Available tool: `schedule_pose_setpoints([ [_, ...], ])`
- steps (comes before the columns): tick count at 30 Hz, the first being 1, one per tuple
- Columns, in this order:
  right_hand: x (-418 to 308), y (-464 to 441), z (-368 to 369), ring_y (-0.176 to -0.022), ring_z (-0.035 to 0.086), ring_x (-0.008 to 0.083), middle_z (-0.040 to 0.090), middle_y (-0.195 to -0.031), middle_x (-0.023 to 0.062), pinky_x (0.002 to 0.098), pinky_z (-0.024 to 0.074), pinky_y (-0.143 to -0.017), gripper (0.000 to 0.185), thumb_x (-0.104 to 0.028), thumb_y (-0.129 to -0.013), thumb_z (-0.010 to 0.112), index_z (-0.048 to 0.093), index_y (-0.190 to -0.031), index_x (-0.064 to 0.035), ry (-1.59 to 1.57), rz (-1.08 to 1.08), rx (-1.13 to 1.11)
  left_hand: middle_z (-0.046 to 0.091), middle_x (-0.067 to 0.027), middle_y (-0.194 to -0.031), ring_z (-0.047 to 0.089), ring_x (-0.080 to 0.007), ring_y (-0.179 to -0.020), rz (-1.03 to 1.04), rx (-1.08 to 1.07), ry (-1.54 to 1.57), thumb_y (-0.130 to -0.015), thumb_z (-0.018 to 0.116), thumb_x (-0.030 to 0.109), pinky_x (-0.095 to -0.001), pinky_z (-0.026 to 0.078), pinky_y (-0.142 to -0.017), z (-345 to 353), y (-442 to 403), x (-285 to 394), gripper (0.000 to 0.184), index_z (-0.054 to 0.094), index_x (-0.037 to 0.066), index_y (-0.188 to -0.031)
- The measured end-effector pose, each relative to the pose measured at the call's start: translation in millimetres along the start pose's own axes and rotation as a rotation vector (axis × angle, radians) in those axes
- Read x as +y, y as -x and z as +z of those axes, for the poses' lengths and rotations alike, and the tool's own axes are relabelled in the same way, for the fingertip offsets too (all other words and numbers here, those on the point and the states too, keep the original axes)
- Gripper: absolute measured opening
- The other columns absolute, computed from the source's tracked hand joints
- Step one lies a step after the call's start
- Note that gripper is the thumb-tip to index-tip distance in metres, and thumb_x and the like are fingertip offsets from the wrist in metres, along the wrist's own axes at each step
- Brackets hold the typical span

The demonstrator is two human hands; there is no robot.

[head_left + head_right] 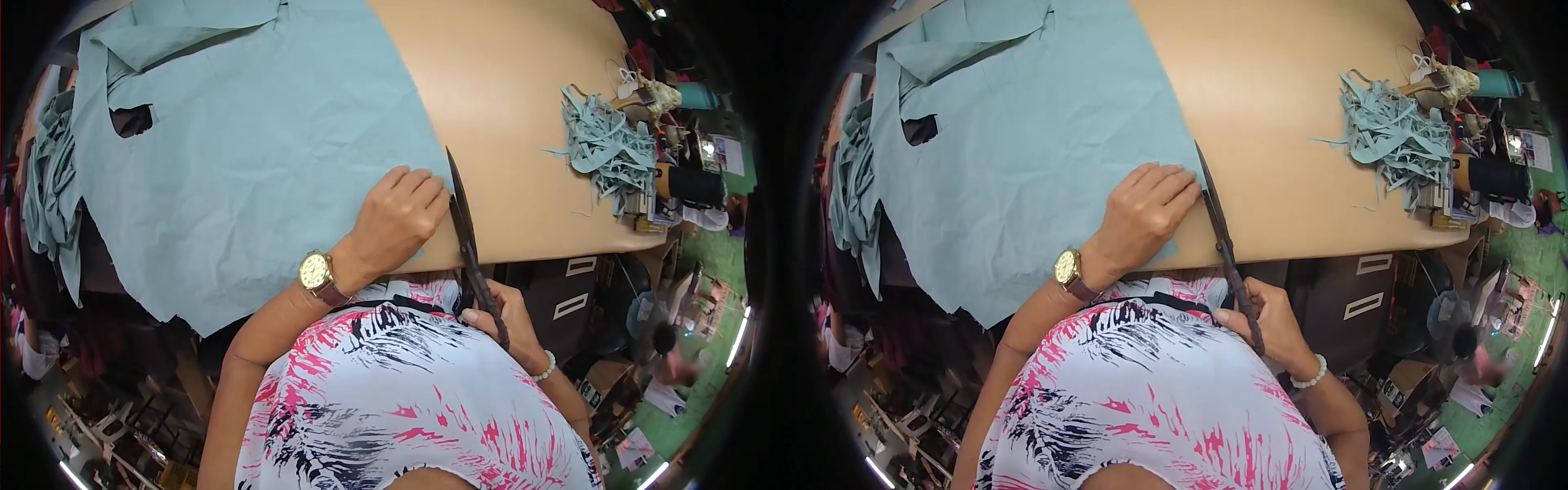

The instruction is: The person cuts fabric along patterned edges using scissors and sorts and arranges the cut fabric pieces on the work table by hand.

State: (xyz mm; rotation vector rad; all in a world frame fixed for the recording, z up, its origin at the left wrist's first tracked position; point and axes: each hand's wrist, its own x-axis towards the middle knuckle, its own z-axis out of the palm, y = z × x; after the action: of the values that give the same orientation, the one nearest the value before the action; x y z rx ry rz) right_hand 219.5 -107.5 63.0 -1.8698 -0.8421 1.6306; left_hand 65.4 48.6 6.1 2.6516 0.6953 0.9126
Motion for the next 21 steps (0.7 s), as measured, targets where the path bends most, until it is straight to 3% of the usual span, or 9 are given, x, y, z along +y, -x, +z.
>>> schedule_pose_setpoints([
  [21,8.3,4.2,4.9,-0.051,0.034,0.0023,0.042,-0.056,-0.0061,0.0197,0.0252,-0.044,0.032,-0.023,-0.072,0.074,0.049,-0.067,-0.0042,-0.071,0.030,0.048,0.061,-0.0096,-0.092,0.059,-0.0230,-0.089,0.025,-0.001,-0.007,-0.067,0.056,0.008,-0.0373,0.048,-0.077,1.8,2.2,5.1,0.020,0.062,0.000,-0.085],
])
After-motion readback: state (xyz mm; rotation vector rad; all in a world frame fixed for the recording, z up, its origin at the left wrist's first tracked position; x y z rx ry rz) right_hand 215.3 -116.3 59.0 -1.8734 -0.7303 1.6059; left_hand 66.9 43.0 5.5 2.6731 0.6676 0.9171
